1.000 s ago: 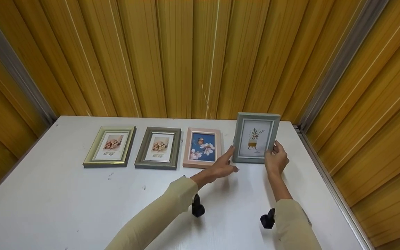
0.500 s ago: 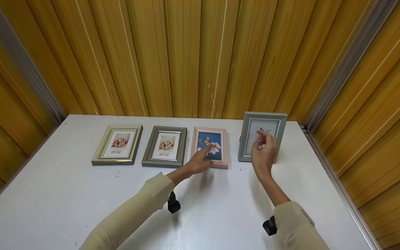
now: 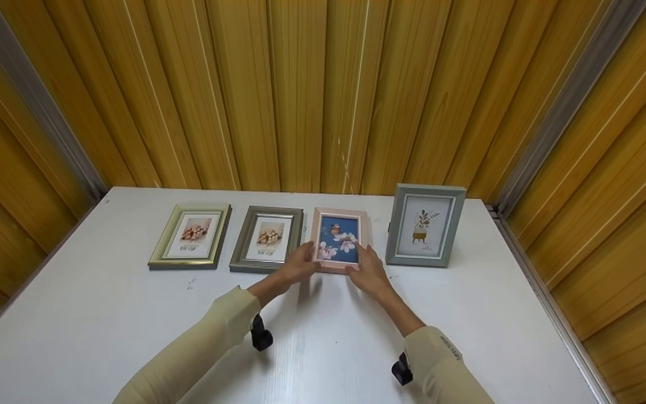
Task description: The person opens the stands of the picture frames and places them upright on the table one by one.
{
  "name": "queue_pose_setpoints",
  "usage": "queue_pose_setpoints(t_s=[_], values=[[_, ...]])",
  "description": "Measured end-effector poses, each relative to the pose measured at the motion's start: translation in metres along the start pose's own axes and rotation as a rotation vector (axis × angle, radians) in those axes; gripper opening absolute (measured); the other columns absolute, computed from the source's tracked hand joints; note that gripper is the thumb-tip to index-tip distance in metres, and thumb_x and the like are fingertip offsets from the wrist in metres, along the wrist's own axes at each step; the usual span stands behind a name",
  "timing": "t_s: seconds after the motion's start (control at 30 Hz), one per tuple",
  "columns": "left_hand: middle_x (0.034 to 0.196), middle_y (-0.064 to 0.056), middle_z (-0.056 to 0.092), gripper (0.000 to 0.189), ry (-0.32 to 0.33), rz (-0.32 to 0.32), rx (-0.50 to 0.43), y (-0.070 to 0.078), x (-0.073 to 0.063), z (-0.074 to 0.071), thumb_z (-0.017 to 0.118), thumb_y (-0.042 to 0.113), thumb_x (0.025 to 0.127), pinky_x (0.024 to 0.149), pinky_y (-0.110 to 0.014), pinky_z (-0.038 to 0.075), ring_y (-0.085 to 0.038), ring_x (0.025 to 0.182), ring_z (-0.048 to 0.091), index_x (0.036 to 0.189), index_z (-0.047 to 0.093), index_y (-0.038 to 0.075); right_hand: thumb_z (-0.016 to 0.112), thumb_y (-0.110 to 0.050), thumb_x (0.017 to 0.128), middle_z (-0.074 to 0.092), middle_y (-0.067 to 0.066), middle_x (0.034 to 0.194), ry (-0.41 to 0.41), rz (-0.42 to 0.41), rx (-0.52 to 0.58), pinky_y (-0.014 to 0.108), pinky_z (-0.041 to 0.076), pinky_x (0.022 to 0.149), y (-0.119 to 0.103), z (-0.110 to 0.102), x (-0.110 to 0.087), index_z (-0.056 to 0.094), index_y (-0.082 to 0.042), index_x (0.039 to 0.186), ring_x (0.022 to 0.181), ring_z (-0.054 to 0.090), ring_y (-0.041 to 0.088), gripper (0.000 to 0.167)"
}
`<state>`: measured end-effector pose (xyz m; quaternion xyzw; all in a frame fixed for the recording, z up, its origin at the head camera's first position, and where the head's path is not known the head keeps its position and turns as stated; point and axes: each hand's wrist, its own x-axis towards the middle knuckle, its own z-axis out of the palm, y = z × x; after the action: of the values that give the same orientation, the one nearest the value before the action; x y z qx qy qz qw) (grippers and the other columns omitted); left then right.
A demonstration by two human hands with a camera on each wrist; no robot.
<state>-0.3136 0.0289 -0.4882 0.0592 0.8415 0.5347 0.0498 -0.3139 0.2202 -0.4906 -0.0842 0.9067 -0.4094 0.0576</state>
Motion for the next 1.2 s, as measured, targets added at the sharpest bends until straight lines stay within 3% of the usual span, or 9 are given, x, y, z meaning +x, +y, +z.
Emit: queue_pose_setpoints(t_s=[0.13,0.3,0.4,0.5,0.6,0.7,0.87,1.03,1.2], values=[[0.141,-0.023,0.058,0.061,-0.032,-0.070,-0.120,0.003,-0.004,0.001,0.062,0.000,0.083,0.111,-0.045,0.045,-0.031,0.122,0.056,0.143,0.053,-0.002,0.061,-0.015,0.099,0.019,0.036,0.163,-0.043,0.058,0.011,0.066,0.014,0.123,-0.002,0.006,0.004,0.026,0.007,0.157,0.153,0.009,0.055,0.071],[0.157,-0.029,0.039,0.072,-0.033,-0.138,-0.095,0.009,-0.007,0.005,0.063,0.005,0.082,0.123,-0.048,0.032,-0.040,0.148,0.037,0.150,0.042,-0.005,0.056,-0.012,0.101,0.021,0.036,0.163,-0.030,0.115,0.118,0.064,0.016,0.125,-0.005,0.002,0.004,0.029,0.007,0.155,0.153,0.015,0.052,0.063],[0.159,-0.031,0.034,0.073,-0.028,-0.163,-0.073,0.012,-0.009,0.006,0.063,0.005,0.083,0.125,-0.049,0.029,-0.042,0.151,0.032,0.151,0.039,-0.006,0.049,-0.004,0.101,0.029,0.039,0.158,0.006,0.106,0.158,0.061,0.028,0.122,-0.007,0.000,0.003,0.035,0.010,0.151,0.149,0.029,0.051,0.054],[0.150,-0.032,0.043,0.067,0.003,-0.153,-0.056,0.015,-0.010,0.004,0.061,0.003,0.084,0.120,-0.048,0.037,-0.041,0.143,0.043,0.147,0.043,-0.007,0.042,0.002,0.100,0.039,0.041,0.150,0.040,0.096,0.156,0.054,0.043,0.112,-0.008,-0.002,0.003,0.038,0.013,0.148,0.139,0.044,0.051,0.049],[0.140,-0.033,0.054,0.060,0.054,-0.126,-0.036,0.017,-0.010,0.000,0.057,0.001,0.085,0.112,-0.047,0.046,-0.040,0.131,0.054,0.142,0.046,-0.009,0.038,0.004,0.098,0.043,0.041,0.146,0.058,0.119,0.150,0.050,0.047,0.108,-0.008,-0.005,0.003,0.039,0.011,0.148,0.136,0.047,0.051,0.050],[0.138,-0.032,0.057,0.055,0.103,-0.122,-0.051,0.017,-0.010,-0.004,0.054,0.000,0.087,0.111,-0.046,0.047,-0.039,0.130,0.056,0.141,0.046,-0.010,0.043,0.003,0.097,0.044,0.040,0.146,0.064,0.168,0.171,0.045,0.049,0.106,-0.008,-0.011,0.001,0.037,0.010,0.150,0.135,0.049,0.049,0.054],[0.131,-0.027,0.062,0.052,0.153,-0.186,-0.138,0.017,-0.011,-0.016,0.052,-0.003,0.088,0.106,-0.043,0.051,-0.034,0.123,0.061,0.139,0.048,-0.008,0.055,-0.004,0.098,0.052,0.038,0.140,0.084,0.239,0.202,0.023,0.055,0.082,-0.010,-0.021,-0.002,0.039,0.012,0.149,0.118,0.061,0.037,0.055],[0.121,-0.022,0.067,0.064,0.135,-0.257,-0.226,0.014,-0.008,-0.027,0.055,-0.006,0.081,0.085,-0.032,0.055,-0.023,0.101,0.063,0.144,0.048,-0.004,0.057,-0.006,0.100,0.053,0.037,0.138,0.082,0.254,0.251,0.016,0.052,0.073,-0.010,-0.026,-0.003,0.041,0.016,0.145,0.104,0.063,0.023,0.053],[0.139,-0.025,0.056,0.076,0.089,-0.316,-0.332,0.016,-0.008,-0.034,0.058,-0.009,0.076,0.079,-0.031,0.048,-0.024,0.104,0.055,0.149,0.041,-0.004,0.055,-0.004,0.101,0.053,0.038,0.135,0.090,0.230,0.274,0.014,0.050,0.070,-0.010,-0.024,-0.004,0.043,0.018,0.143,0.103,0.060,0.021,0.049]])
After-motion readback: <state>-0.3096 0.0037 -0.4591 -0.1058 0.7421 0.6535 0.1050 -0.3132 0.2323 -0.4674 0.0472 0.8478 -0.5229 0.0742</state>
